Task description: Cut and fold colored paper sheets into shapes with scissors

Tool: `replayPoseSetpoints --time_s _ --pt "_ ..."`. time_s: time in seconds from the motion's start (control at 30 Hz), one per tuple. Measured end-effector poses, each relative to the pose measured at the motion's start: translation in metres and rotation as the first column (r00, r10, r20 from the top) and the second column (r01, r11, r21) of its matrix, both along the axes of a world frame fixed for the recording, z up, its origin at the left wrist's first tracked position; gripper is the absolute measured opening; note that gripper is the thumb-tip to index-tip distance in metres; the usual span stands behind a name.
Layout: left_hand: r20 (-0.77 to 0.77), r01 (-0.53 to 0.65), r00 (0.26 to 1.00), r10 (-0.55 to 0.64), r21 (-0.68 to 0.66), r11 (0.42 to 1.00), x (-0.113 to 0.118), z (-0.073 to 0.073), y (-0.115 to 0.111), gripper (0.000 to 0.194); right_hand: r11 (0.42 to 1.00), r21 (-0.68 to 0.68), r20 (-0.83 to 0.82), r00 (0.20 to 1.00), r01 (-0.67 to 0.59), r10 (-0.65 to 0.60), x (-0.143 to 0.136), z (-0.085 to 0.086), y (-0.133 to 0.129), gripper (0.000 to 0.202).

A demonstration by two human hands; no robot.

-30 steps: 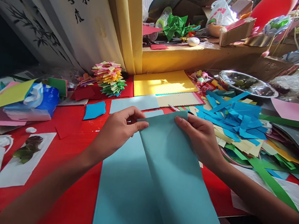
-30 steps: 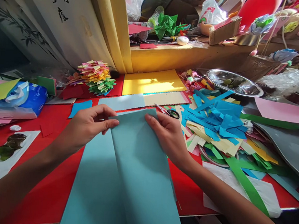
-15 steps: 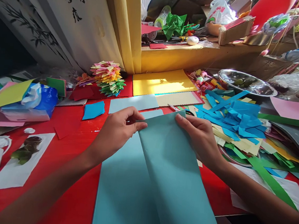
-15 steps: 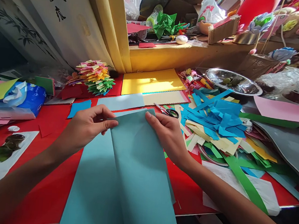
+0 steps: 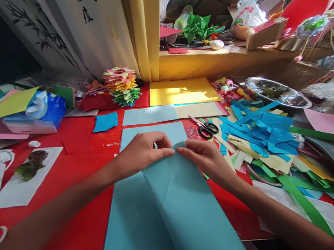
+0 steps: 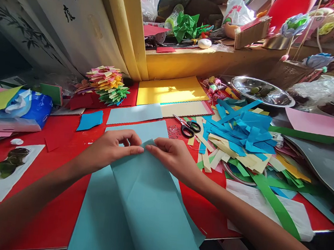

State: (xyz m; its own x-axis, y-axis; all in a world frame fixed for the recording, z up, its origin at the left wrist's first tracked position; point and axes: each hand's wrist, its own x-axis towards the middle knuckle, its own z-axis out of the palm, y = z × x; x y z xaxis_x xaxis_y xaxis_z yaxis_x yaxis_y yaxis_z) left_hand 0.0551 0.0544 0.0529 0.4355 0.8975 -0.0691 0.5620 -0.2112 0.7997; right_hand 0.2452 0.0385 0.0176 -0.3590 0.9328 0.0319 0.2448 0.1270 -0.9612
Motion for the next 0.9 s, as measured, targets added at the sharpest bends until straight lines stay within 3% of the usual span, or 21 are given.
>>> replayPoseSetpoints --time_s 0.17,0.37,0.67,0.8,0.9 --pt "0.027 -0.019 0.999 0.020 -0.022 1.000 0.001 -0.006 -0.001 0.021 1.000 -0.015 -0.013 1.000 0.007 -0.007 -0.002 -0.004 0.000 0.041" --pt "0.009 -0.091 0.996 0.091 0.025 0.996 -0.008 -0.008 0.011 0.025 0.984 -0.091 -0.124 0.979 0.152 -0.162 0.011 0.004 0.007 0.031" --pt "0.016 -0.198 0.980 0.198 0.093 0.976 -0.017 -0.004 0.019 0.026 0.961 -0.138 -0.266 0.926 0.238 -0.268 0.020 0.001 0.018 0.027" --pt "0.139 -0.247 0.961 0.239 0.040 0.968 -0.013 -0.007 0.018 0.024 0.959 -0.132 -0.288 0.916 0.251 -0.280 0.018 -0.002 0.018 0.028" --pt "0.305 -0.237 0.918 0.254 -0.093 0.967 -0.009 -0.013 0.017 0.023 0.953 -0.155 -0.349 0.888 0.261 -0.300 0.016 -0.002 0.016 0.027"
